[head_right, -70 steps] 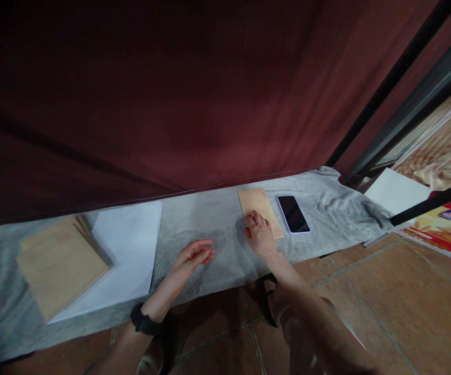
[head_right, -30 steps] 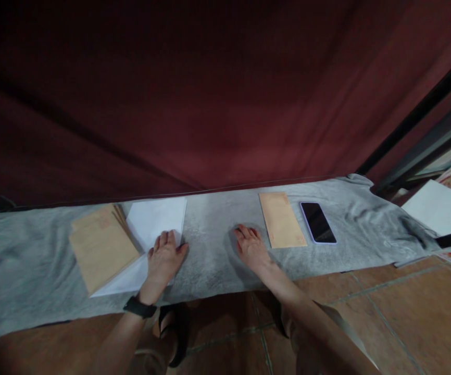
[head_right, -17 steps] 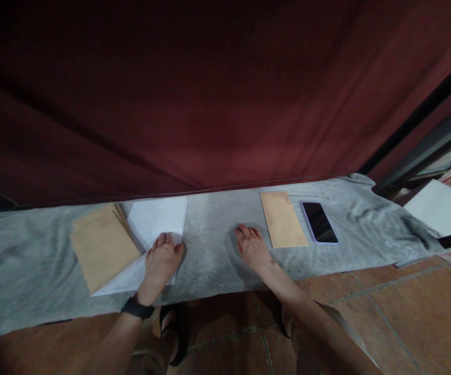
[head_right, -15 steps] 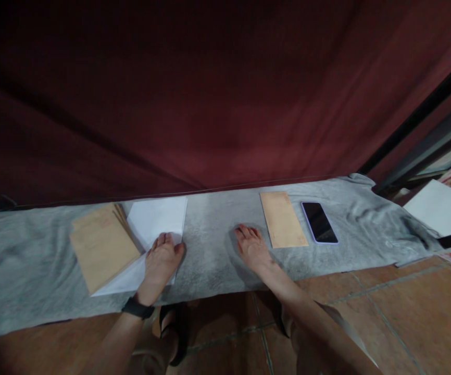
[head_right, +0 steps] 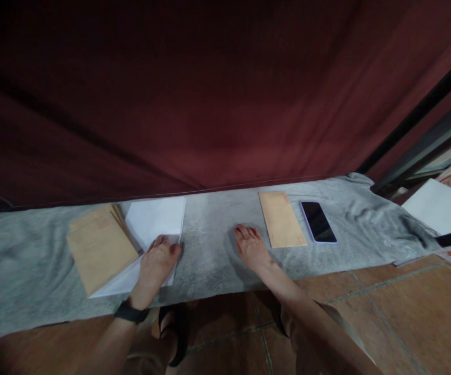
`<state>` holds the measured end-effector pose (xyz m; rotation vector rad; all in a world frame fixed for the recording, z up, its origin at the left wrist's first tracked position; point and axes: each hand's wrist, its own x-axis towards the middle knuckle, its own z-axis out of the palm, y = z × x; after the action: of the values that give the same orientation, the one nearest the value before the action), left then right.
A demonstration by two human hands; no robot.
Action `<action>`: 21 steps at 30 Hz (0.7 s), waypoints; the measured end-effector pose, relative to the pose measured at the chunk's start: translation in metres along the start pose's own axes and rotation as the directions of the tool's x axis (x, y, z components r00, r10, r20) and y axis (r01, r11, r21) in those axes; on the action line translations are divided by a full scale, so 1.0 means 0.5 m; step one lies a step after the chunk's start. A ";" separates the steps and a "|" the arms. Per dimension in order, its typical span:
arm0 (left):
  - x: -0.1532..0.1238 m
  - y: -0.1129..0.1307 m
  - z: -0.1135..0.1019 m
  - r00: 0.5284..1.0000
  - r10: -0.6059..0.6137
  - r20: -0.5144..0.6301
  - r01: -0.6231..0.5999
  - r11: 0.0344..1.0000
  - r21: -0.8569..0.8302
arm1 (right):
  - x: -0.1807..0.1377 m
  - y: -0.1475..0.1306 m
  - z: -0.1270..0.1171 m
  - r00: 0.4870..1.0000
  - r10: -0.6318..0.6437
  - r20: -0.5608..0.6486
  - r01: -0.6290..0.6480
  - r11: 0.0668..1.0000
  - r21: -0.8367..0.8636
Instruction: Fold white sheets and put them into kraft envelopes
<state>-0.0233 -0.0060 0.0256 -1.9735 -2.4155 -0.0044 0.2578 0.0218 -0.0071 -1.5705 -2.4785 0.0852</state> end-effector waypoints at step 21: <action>-0.012 0.005 -0.045 0.993 0.005 -0.114 -0.014 0.997 -0.074 | -0.003 -0.007 0.001 1.000 0.008 0.010 -0.008 0.999 -0.036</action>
<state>-0.0191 -0.0119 0.0480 -1.9557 -2.3677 -0.2040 0.2550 0.0192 -0.0074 -1.5988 -2.4953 0.0503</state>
